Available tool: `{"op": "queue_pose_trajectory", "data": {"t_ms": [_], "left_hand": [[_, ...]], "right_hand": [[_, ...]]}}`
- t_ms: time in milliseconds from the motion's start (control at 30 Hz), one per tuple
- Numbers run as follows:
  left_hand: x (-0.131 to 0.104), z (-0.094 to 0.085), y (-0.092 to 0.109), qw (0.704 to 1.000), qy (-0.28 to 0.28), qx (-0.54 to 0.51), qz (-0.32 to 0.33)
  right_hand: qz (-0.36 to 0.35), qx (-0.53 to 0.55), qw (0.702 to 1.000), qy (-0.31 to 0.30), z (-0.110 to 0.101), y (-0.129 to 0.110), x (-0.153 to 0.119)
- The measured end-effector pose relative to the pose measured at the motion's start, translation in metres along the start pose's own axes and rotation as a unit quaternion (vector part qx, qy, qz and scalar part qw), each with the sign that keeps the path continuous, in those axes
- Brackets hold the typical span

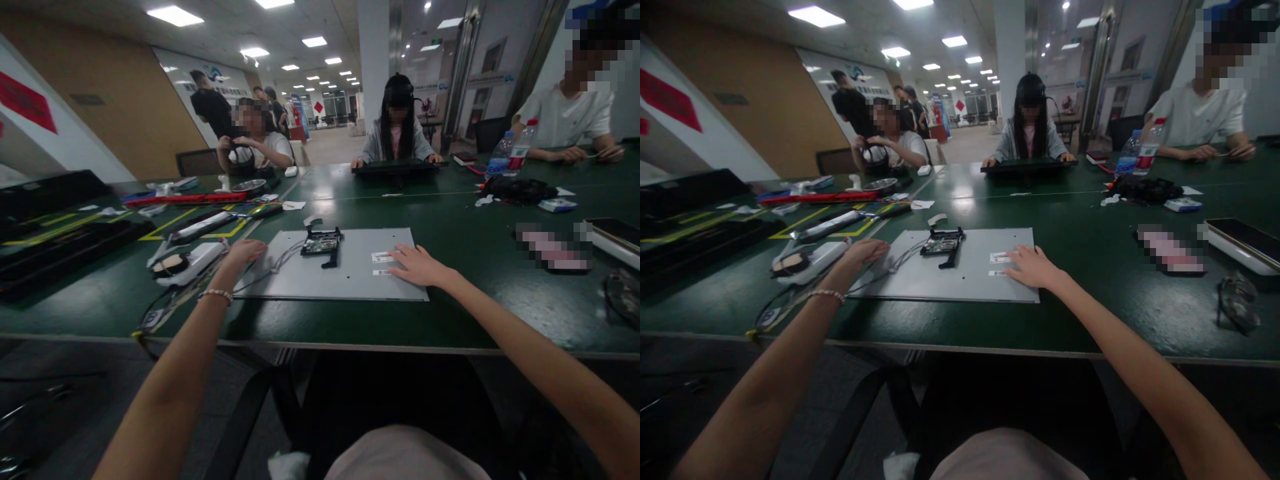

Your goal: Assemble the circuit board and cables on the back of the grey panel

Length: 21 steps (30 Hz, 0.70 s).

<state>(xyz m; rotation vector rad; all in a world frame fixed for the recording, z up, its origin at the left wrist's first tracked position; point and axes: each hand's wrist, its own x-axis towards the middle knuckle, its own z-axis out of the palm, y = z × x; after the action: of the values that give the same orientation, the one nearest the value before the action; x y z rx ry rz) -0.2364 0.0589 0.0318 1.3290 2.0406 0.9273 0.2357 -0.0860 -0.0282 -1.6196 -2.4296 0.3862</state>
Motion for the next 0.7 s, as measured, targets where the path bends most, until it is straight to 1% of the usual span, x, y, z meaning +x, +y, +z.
{"op": "queue_pose_trajectory", "data": {"t_ms": [67, 167, 233, 300, 333, 400, 467, 533, 600, 700], "left_hand": [[0.003, 0.003, -0.003, 0.998, -0.030, -0.054, -0.011], [0.003, 0.007, -0.005, 0.995, -0.051, -0.084, -0.016], [0.000, 0.010, -0.004, 0.994, -0.057, -0.090, -0.016], [-0.006, 0.013, -0.001, 0.992, -0.065, -0.103, -0.015], [-0.009, 0.015, 0.000, 0.992, -0.068, -0.110, -0.013], [-0.013, 0.018, 0.003, 0.991, -0.074, -0.115, -0.012], [-0.017, 0.021, 0.006, 0.990, -0.079, -0.113, -0.012], [-0.020, 0.025, 0.008, 0.990, -0.082, -0.111, -0.014], [-0.026, 0.029, 0.011, 0.990, -0.080, -0.114, -0.015], [-0.039, 0.035, 0.017, 0.989, -0.079, -0.124, -0.007]], "right_hand": [[0.002, 0.052, 0.998, 0.021, -0.006, 0.014, -0.005], [0.052, 0.160, 0.981, 0.100, -0.015, 0.029, -0.008], [0.113, 0.234, 0.952, 0.161, -0.020, 0.034, -0.008], [0.171, 0.317, 0.912, 0.195, -0.023, 0.037, -0.007], [0.190, 0.361, 0.890, 0.203, -0.024, 0.038, -0.007], [0.206, 0.435, 0.851, 0.209, -0.025, 0.042, -0.008], [0.213, 0.478, 0.825, 0.214, -0.027, 0.047, -0.009], [0.228, 0.494, 0.810, 0.219, -0.028, 0.053, -0.012], [0.247, 0.496, 0.801, 0.225, -0.029, 0.061, -0.013], [0.261, 0.492, 0.799, 0.226, -0.029, 0.071, -0.013]]}}
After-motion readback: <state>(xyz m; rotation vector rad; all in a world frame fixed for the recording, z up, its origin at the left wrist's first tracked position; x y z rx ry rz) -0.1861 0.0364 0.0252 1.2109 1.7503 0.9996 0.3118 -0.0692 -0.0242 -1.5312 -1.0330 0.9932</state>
